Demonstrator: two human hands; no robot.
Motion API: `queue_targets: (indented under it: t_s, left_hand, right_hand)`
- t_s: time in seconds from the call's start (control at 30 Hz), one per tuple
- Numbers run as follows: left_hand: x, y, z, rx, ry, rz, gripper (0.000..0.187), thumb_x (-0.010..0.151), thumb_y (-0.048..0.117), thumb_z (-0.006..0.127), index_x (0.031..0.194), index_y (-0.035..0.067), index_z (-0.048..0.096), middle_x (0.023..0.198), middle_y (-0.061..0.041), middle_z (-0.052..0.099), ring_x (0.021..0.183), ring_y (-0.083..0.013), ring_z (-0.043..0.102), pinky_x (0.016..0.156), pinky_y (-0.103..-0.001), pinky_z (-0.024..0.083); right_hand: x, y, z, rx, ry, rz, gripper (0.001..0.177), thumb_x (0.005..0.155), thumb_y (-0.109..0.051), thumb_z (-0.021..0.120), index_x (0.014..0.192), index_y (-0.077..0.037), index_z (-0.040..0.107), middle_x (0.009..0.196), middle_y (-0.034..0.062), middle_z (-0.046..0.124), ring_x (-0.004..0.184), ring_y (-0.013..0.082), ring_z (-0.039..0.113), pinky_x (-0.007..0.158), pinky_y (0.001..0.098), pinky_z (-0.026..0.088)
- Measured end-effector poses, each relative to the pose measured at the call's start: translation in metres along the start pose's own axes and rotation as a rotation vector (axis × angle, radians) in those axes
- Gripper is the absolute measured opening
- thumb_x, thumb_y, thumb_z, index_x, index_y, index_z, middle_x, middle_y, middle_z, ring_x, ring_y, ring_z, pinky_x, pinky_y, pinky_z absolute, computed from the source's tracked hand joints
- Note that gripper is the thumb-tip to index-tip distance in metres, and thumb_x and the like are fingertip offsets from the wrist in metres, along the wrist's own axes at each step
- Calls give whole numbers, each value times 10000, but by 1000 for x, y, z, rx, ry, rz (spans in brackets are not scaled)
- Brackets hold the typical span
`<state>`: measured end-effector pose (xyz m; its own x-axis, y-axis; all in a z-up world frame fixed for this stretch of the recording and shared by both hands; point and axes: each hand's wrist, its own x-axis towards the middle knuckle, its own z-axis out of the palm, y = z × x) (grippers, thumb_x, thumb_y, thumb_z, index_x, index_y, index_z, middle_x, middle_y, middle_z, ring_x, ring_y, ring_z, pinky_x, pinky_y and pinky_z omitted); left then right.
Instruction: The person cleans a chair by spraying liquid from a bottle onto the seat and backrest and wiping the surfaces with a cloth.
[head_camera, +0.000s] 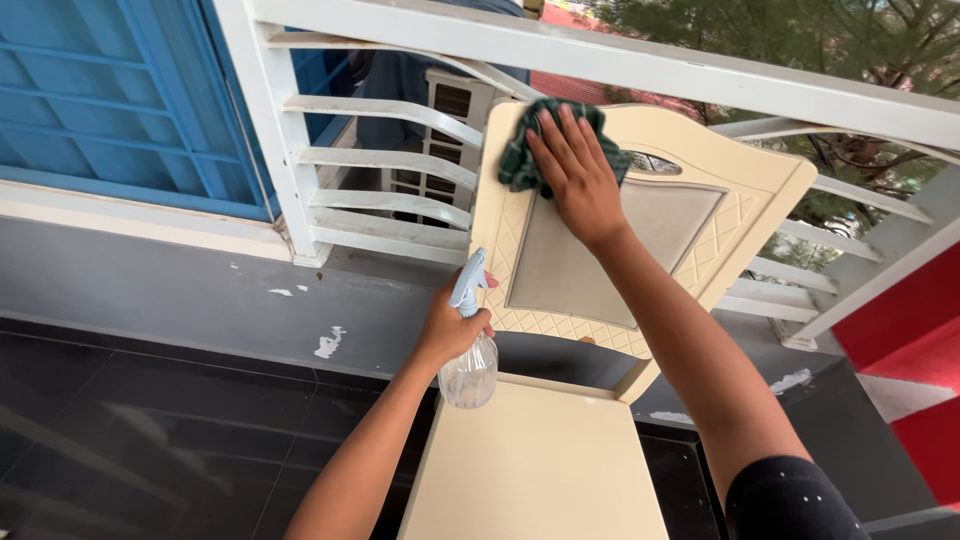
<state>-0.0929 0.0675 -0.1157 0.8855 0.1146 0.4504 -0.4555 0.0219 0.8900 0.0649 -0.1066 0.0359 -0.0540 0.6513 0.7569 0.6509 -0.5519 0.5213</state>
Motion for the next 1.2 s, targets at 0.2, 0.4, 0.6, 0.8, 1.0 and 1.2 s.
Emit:
queue_targets:
  t_s: [0.2,0.4,0.6,0.8,1.0,1.2]
  left_hand:
    - [-14,-16,3,-67,24,-42,686,768,-136,544,1424,61,498,1184,-81,670,580,-173,692,536,-306,576]
    - [-53,-66,-11,-56,8,-141,585,782,-148,558,1347,4,560,1230,-118,677,657,-176,727,576,-322,615]
    - [-67,-80,-6,-18,12,-213,653,769,-140,551,1398,38,520,1229,-118,654,666,-170,710,574,-316,619]
    - [-76,-89,4,26,-18,-275,595,776,-128,566,1350,25,545,1189,-113,660,650,-175,719,574,-310,605]
    - [-71,-94,31,128,-109,-356,483,780,-99,576,1245,27,590,1156,-95,675,624,-208,745,585,-310,600]
    - [-57,-97,102,50,-212,-380,496,777,-96,570,1254,39,577,1185,-85,652,660,-203,737,589,-313,611]
  right_hand:
    - [-68,-48,26,-63,-136,-227,507,997,-28,611,1497,-96,561,1593,113,491,1532,298,373,1281,468,325]
    - [-161,-107,34,110,-369,-322,532,1005,-141,596,1529,-80,521,1636,88,427,1529,256,357,1273,425,281]
    - [-148,-114,45,-23,-268,-24,518,999,-98,572,1516,-111,540,1609,90,450,1519,269,382,1269,428,302]
    - [-215,-156,61,121,-326,-107,488,1037,-137,562,1520,-85,529,1623,91,442,1521,266,384,1270,428,303]
    - [-295,-108,40,21,-446,-104,516,1002,-135,563,1517,-113,529,1619,71,437,1506,257,383,1246,415,318]
    - [-362,-43,-29,-48,-472,-33,520,1021,-115,572,1537,-102,505,1645,60,413,1537,236,360,1267,401,315]
